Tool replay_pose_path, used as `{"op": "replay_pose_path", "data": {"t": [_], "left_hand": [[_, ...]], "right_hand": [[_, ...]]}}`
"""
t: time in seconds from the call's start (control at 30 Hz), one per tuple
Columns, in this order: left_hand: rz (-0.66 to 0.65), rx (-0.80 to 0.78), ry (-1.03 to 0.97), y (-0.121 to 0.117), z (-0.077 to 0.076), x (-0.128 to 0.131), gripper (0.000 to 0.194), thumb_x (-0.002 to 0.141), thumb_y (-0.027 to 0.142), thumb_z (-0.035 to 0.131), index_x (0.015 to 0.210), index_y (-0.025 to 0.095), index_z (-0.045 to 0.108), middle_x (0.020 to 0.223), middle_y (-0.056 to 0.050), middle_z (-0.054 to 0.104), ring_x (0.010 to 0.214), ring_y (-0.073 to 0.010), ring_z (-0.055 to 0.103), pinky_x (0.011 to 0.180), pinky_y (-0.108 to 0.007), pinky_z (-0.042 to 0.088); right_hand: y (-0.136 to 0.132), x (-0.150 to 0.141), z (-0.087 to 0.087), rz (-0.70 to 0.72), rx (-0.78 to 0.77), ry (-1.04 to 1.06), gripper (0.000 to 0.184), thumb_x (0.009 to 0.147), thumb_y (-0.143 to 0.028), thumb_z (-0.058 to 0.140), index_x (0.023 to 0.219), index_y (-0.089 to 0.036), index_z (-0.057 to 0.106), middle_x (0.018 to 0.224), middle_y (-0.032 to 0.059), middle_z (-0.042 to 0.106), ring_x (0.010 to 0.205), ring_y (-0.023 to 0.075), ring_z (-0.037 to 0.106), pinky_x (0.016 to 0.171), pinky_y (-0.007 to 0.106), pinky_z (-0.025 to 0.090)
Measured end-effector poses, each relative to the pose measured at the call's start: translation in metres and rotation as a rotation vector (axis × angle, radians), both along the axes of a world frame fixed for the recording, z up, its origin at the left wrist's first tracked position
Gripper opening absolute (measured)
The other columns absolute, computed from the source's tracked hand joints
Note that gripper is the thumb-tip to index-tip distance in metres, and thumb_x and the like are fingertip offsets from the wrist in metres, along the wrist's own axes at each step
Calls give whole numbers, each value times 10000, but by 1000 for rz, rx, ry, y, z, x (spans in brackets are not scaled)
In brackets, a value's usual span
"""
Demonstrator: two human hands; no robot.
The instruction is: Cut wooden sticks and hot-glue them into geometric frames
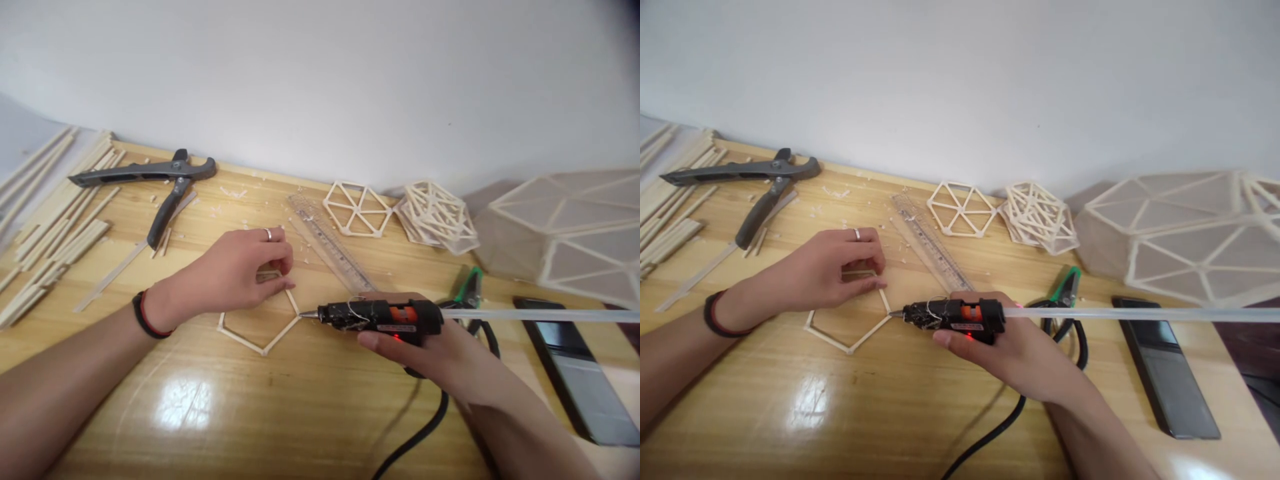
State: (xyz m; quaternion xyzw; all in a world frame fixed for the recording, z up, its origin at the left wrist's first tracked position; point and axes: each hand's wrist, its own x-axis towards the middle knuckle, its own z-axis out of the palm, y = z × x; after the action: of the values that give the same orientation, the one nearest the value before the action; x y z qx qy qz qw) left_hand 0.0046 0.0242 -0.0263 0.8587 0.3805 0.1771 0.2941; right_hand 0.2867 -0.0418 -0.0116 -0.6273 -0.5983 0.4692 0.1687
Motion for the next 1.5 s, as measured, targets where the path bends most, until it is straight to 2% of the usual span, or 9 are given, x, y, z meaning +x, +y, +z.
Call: {"op": "replay_pose_path", "data": {"t": [0.23, 0.4, 0.6, 0.8, 0.97, 1.03, 1.17, 1.37, 1.5], "left_hand": [[-2, -7, -2, 1, 0, 0, 118, 888, 296, 666, 867, 180, 657, 899, -2, 615, 719, -117, 551, 660, -239, 417], [-6, -4, -2, 1, 0, 0, 114, 890, 289, 659, 859, 180, 657, 899, -5, 614, 720, -118, 551, 655, -237, 414], [-2, -5, -7, 0, 0, -1, 119, 888, 296, 663, 858, 181, 653, 891, -4, 610, 717, -118, 550, 656, -235, 416], [-5, -4, -5, 0, 0, -1, 120, 891, 293, 660, 856, 179, 652, 894, -3, 612, 724, -118, 554, 662, -237, 417], [-4, -3, 2, 0, 1, 0, 116, 889, 294, 659, 859, 182, 656, 892, -3, 614, 717, -118, 555, 657, -237, 418], [-5, -5, -1, 0, 1, 0, 111, 887, 289, 660, 858, 182, 660, 892, -5, 616, 724, -121, 559, 661, -238, 421], [-4, 1, -5, 0, 1, 0, 109, 885, 284, 664, 855, 179, 659, 899, -6, 617, 739, -124, 562, 666, -239, 422], [6, -11, -1, 0, 1, 0, 108, 883, 281, 669, 854, 177, 663, 898, -3, 620, 739, -125, 566, 673, -246, 425], [-3, -5, -1, 0, 1, 0, 110, 883, 285, 669, 860, 178, 664, 900, -3, 622, 733, -122, 564, 670, -245, 421]], "right_hand": [[3, 3, 1, 118, 22, -22, 375, 743, -557, 795, 934, -237, 751, 844, 32, 787, 775, 257, 740, 672, 339, 625], [2, 2, 2, 28, -20, -5, 462, 695, -571, 824, 1006, -240, 736, 842, 27, 784, 788, 257, 742, 669, 338, 625], [3, 1, 2, 78, -12, -27, 441, 706, -571, 817, 985, -238, 741, 846, 33, 789, 780, 266, 747, 665, 353, 634], [3, 3, -2, 37, -36, -6, 500, 722, -530, 827, 1095, -217, 712, 908, 45, 795, 834, 263, 749, 699, 353, 639], [7, -1, 4, 89, -48, 50, 318, 750, -515, 801, 900, -237, 766, 689, -1, 723, 641, 206, 677, 524, 284, 564], [8, -3, 6, 109, -59, 81, 298, 777, -528, 776, 830, -235, 768, 644, 3, 701, 624, 202, 664, 504, 273, 546], [8, -3, 6, 158, -25, 44, 294, 768, -530, 782, 844, -246, 770, 741, 3, 748, 681, 211, 695, 555, 280, 576], [4, -1, 1, 110, 23, -63, 456, 721, -583, 794, 1007, -232, 743, 886, 45, 802, 793, 268, 754, 689, 357, 640], [1, 2, -1, 116, 41, -40, 396, 742, -541, 797, 1001, -245, 746, 947, 45, 800, 834, 268, 760, 708, 338, 643]]}}
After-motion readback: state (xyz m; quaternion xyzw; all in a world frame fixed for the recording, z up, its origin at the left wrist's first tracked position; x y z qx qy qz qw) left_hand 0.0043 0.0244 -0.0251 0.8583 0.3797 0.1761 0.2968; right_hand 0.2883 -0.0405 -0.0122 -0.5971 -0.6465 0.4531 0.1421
